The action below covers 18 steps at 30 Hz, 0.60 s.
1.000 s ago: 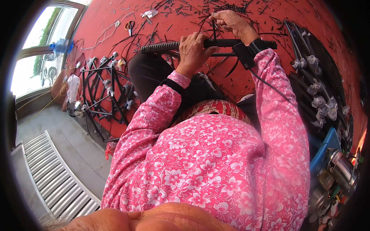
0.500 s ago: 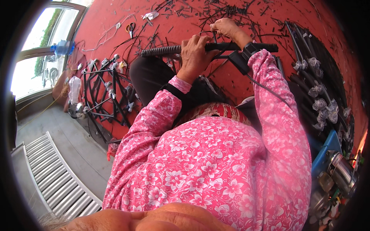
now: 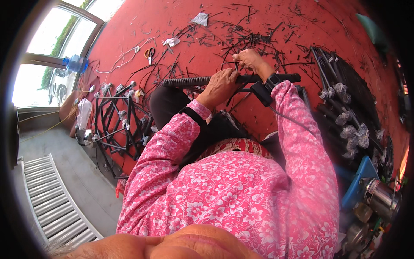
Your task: The person sits on the floor and assembles a black metal chair frame by hand, threading and securing thin black strips into the frame's slots. The person repeatedly adjusts the strips and repositions the frame to continue the assembly.
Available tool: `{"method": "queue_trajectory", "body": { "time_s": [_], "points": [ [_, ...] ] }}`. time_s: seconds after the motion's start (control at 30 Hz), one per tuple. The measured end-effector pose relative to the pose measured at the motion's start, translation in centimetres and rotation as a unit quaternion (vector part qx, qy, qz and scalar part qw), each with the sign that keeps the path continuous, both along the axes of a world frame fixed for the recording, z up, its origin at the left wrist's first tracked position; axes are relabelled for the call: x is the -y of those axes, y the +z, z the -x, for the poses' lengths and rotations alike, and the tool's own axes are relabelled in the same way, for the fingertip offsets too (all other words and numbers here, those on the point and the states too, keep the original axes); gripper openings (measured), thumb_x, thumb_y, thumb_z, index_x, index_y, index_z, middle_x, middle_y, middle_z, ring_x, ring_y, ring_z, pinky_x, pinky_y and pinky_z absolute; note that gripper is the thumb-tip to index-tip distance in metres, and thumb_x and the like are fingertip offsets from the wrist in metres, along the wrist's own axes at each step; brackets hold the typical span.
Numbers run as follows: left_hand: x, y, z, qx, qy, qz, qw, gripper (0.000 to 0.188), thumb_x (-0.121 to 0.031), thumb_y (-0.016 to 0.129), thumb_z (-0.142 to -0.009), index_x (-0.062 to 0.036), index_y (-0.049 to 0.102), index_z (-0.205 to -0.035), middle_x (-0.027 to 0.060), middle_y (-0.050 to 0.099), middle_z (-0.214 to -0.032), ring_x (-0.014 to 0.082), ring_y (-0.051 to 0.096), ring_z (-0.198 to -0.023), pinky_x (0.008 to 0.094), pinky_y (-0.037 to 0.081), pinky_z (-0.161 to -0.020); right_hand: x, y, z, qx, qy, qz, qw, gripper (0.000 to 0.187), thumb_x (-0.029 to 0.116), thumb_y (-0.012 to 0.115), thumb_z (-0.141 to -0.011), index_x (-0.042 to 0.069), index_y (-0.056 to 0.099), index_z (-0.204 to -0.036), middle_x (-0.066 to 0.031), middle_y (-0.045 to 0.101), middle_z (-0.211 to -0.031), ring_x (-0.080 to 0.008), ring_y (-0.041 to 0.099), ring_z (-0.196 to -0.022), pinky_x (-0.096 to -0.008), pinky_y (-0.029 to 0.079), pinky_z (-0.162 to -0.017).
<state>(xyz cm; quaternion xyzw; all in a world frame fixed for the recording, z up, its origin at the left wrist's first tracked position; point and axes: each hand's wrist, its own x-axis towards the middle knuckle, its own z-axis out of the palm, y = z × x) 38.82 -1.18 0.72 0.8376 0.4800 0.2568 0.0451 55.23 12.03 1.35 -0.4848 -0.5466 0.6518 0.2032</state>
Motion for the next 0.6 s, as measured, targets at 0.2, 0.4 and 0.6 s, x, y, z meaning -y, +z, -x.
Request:
{"method": "queue_trajectory", "body": {
  "time_s": [0.2, 0.4, 0.6],
  "points": [
    [-2.7, 0.6, 0.4, 0.033, 0.002, -0.026, 0.999, 0.028, -0.025, 0.074, -0.085, -0.0061, 0.063, -0.102, 0.0135, 0.063, -0.093, 0.0345, 0.065, -0.088, 0.0445, 0.052, -0.078, 4.4, 7.6, -4.8, -0.285, -0.069, 0.193, 0.936, 0.033, 0.019, 0.059, -0.104, -0.003, 0.057, -0.128, 0.0073, 0.044, -0.065, -0.0007, 0.037, -0.046, -0.0190, 0.030, -0.040],
    [-4.4, 1.5, 1.5, 0.034, 0.014, 0.003, 0.999, 0.034, -0.033, 0.074, -0.086, -0.0069, 0.067, -0.107, 0.0109, 0.066, -0.097, 0.0323, 0.067, -0.096, 0.0439, 0.054, -0.080, 10.9, 17.9, -20.1, 0.095, 0.050, -0.066, 0.992, 0.027, 0.012, 0.068, -0.085, 0.002, 0.066, -0.110, 0.0091, 0.052, -0.075, 0.0015, 0.036, -0.052, -0.0179, 0.029, -0.045],
    [-4.4, 2.6, 3.7, 0.046, 0.002, -0.010, 0.999, 0.035, -0.032, 0.075, -0.086, -0.0070, 0.068, -0.110, 0.0100, 0.068, -0.100, 0.0323, 0.068, -0.095, 0.0433, 0.054, -0.080, 4.9, 29.0, -46.3, 0.425, -0.086, -0.325, 0.840, 0.025, 0.023, 0.067, -0.092, 0.004, 0.071, -0.108, 0.0030, 0.062, -0.090, -0.0089, 0.058, -0.094, -0.0240, 0.043, -0.085]
  ]
}}
